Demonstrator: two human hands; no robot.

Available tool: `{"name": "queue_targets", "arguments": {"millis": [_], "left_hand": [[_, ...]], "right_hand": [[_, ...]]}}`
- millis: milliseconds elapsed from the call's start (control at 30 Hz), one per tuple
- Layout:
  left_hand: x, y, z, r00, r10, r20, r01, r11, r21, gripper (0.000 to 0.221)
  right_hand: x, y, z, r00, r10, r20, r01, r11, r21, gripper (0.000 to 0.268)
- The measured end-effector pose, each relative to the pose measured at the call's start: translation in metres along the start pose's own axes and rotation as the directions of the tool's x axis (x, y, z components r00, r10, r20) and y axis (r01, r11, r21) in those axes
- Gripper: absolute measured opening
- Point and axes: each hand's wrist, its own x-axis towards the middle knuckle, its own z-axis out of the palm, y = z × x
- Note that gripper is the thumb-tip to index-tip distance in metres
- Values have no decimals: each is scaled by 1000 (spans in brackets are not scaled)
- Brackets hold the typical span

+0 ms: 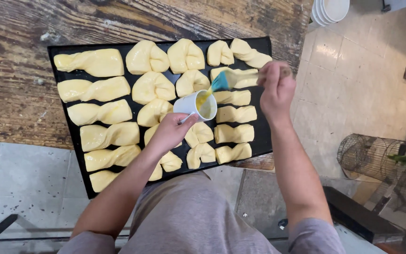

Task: Brushing egg wash onto shaped dough pieces on a baking tray using a pastry brush

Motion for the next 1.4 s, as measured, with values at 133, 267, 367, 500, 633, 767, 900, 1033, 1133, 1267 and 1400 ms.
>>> {"name": "queue_targets", "arguments": {"millis": [133,267,367,500,633,767,900,1033,1133,1267,1400], "left_hand": [[-4,-7,-4,1000,-13,-26,14,1000,6,46],[-25,8,-16,999,-41,2,41,998,46,49],[-34,4,-22,1000,-8,7,8,999,53,52],[-37,3,-24,999,42,-19,-42,998,39,51],[-42,5,-23,999,44,-7,-44,999,24,49],[-43,3,-23,997,83,-5,-83,996,-15,52],[-40,-4,-21,995,96,-16,-96,995,-17,52],[-38,-3,-21,997,68,-21,-68,997,-22,51],[-34,-6,-19,993,116,0,-116,993,7,51],[-27,0,-16,993,115,16,-116,993,14,50],[-26,6,-11,991,134,25,-134,991,0,50]], "right_hand": [[33,58,31,995,-70,75,66,997,50,36],[47,73,50,968,-80,236,128,973,-194,45],[38,75,60,920,-112,376,209,950,-230,39],[43,143,60,881,-383,277,465,807,-365,12],[30,116,62,865,-391,315,490,792,-364,14],[34,112,54,878,-376,296,467,807,-362,12],[28,147,48,875,-364,317,472,788,-395,12],[22,128,44,834,-420,358,532,785,-318,7],[26,128,34,885,-424,194,465,772,-433,11],[8,122,40,892,-368,262,442,830,-341,7],[3,120,19,968,-228,106,251,864,-436,10]]}}
